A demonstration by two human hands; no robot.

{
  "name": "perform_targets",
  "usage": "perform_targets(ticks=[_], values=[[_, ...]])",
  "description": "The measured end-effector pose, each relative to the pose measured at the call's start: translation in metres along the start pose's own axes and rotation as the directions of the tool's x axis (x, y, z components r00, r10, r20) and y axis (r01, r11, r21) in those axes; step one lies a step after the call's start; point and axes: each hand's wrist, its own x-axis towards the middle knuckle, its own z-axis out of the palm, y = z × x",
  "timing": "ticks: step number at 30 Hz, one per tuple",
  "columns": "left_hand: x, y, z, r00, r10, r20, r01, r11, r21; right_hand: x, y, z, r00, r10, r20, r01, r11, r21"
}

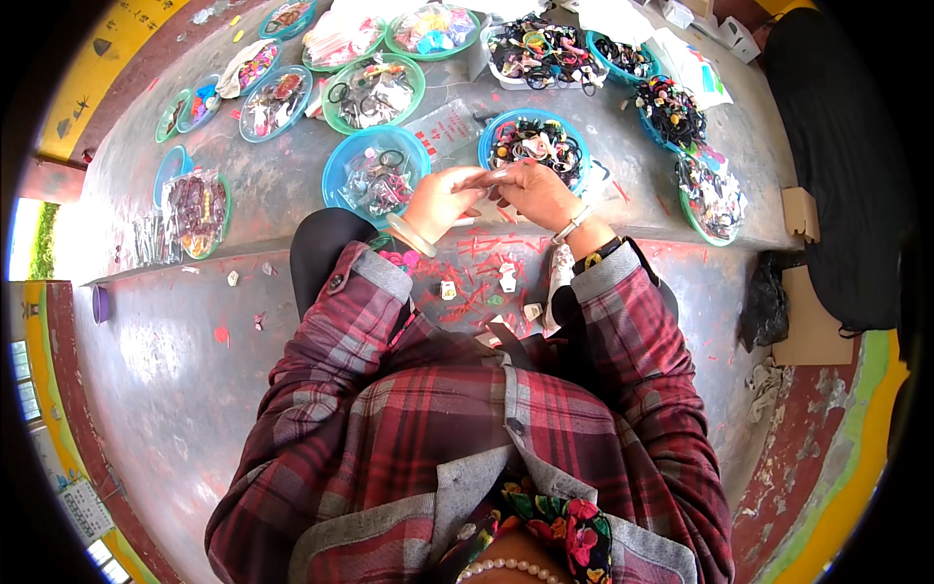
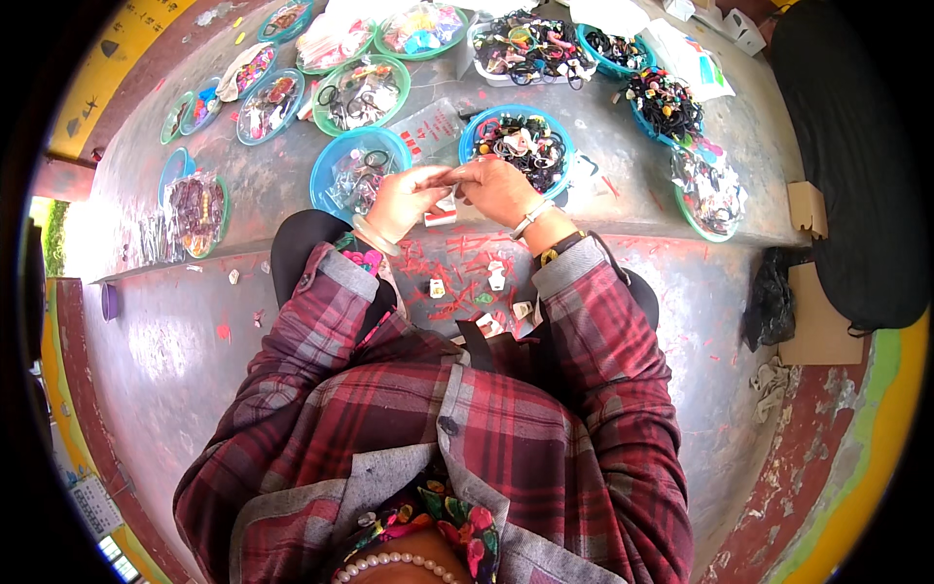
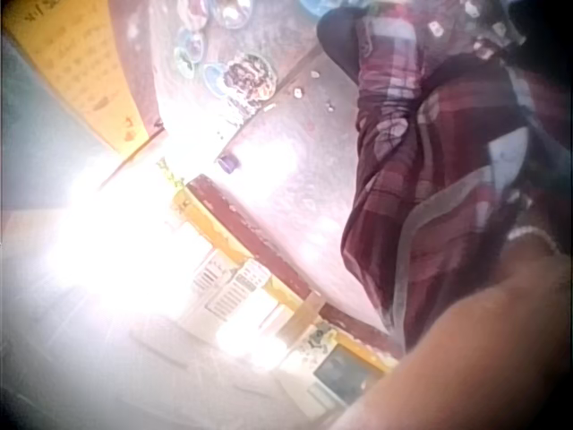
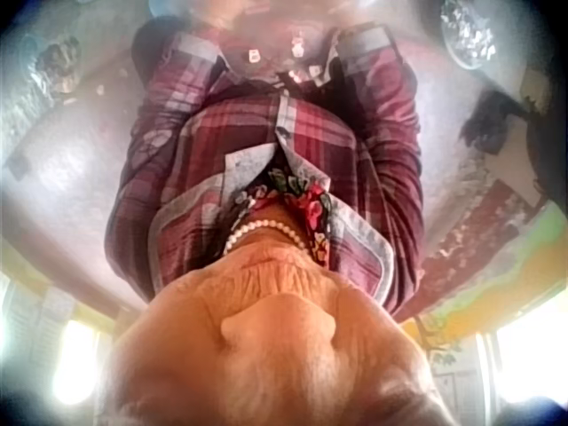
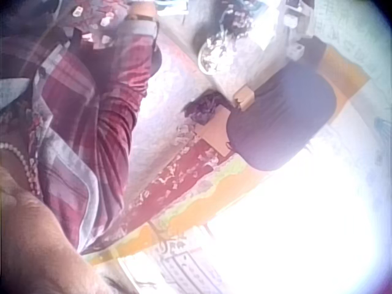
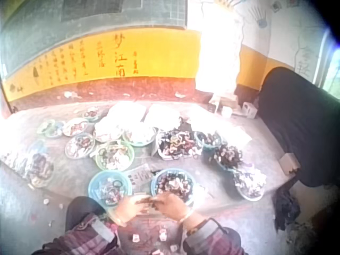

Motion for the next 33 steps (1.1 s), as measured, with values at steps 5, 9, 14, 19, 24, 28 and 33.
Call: perform_targets(ticks=[5, 9, 14, 19, 24, 28, 33], values=[[0.003, -0.002, 0.003, 0.994, -0.091, -0.057, 0.092, 0.996, 0.016, -0.003, 0.000, 0.002, 0.981, -0.108, -0.163, 0.065, 0.966, -0.249], [0.003, -0.005, 0.001, 0.991, -0.083, -0.107, 0.070, 0.990, -0.125, -0.004, -0.007, -0.001, 0.959, 0.064, -0.277, -0.122, 0.973, -0.198], [0.005, -0.009, -0.002, 0.989, -0.127, -0.076, 0.121, 0.990, -0.079, -0.004, -0.011, 0.004, 0.904, -0.170, -0.393, -0.010, 0.910, -0.415], [-0.001, 0.003, 0.005, 0.994, -0.047, -0.096, 0.037, 0.994, -0.099, -0.004, -0.003, 0.008, 0.855, -0.402, -0.329, 0.100, 0.748, -0.656], [0.000, 0.003, 0.009, 0.996, 0.028, -0.080, -0.040, 0.987, -0.155, -0.007, -0.008, 0.026, 0.928, -0.354, -0.117, 0.123, 0.588, -0.799], [0.005, -0.005, 0.009, 0.985, 0.094, -0.148, -0.113, 0.986, -0.120, -0.004, -0.008, 0.033, 0.949, -0.312, -0.041, 0.143, 0.546, -0.825], [0.005, -0.006, 0.004, 0.982, 0.027, -0.189, -0.039, 0.997, -0.063, -0.003, -0.018, 0.036, 0.943, -0.332, -0.009, 0.176, 0.524, -0.833]])
